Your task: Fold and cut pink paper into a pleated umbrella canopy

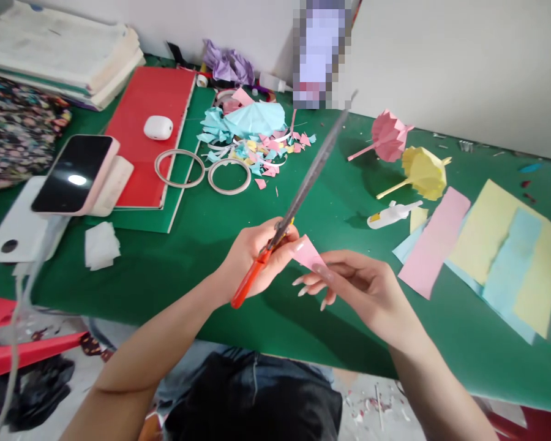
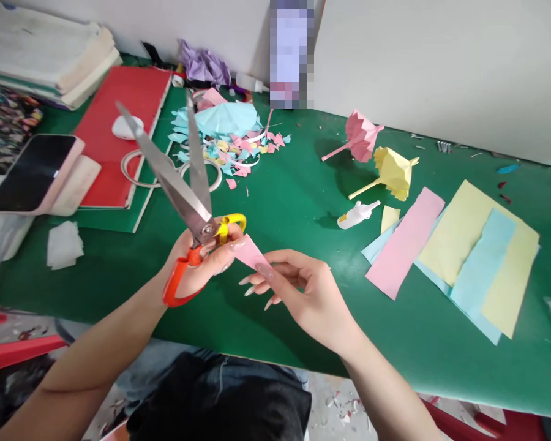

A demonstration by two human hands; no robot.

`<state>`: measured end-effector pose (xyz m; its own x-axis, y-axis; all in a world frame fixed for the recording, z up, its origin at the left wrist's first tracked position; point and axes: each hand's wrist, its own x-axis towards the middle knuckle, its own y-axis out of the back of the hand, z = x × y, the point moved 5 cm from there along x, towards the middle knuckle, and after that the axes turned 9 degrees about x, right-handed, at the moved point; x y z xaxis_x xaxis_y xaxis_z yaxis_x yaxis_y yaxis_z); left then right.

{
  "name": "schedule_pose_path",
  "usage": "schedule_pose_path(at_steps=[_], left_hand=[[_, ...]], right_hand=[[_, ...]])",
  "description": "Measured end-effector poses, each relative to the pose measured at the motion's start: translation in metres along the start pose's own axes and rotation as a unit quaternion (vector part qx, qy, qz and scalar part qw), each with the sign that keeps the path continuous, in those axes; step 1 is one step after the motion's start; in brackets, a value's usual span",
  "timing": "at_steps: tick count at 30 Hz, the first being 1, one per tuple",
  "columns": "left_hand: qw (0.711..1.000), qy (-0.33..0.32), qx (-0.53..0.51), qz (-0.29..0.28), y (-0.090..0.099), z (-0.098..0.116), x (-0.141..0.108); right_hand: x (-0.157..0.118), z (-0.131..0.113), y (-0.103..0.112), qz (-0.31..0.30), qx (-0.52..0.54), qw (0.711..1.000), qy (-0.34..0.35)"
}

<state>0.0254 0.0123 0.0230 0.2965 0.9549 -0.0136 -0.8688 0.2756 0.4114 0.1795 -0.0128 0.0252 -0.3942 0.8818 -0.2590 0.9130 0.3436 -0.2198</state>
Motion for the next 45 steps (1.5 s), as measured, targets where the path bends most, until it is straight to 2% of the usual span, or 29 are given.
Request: schedule_pose_path(at_steps=[3, 8, 10, 18, 28, 38, 45], left_hand=[[0.999, -0.030, 0.031, 0.012, 0.001, -0.003, 0.000], [0.990, -0.125, 0.052, 0.037, 0.000, -0.006, -0.002], [0.989, -0.133, 0.060, 0.039, -0.001, -0.007, -0.003], [0.982, -0.139, 0.121, 0.052, 0.001, -0.001, -0.002], [0.985, -0.123, 0.116, 0.038, 0.000, -0.001, -0.001], [0.991, -0.083, 0.094, 0.036, -0.003, -0.015, -0.001], [0.995, -0.037, 0.088, 0.016, 0.000, -0.004, 0.001]], right_hand=[[0.001, 0.000, -0.002, -0.026, 0.031, 0.999, 0.002], [0.002, 0.001, -0.002, -0.044, 0.050, 0.998, -0.022], [0.002, 0.002, -0.002, -0.041, 0.054, 0.997, -0.026], [0.000, 0.005, -0.002, -0.021, 0.048, 0.998, -0.031], [0.001, 0.011, -0.002, -0.008, 0.040, 0.999, -0.027], [0.003, 0.013, -0.003, -0.046, 0.016, 0.997, -0.059], [0.006, 0.020, -0.003, -0.052, 0.034, 0.996, -0.063]])
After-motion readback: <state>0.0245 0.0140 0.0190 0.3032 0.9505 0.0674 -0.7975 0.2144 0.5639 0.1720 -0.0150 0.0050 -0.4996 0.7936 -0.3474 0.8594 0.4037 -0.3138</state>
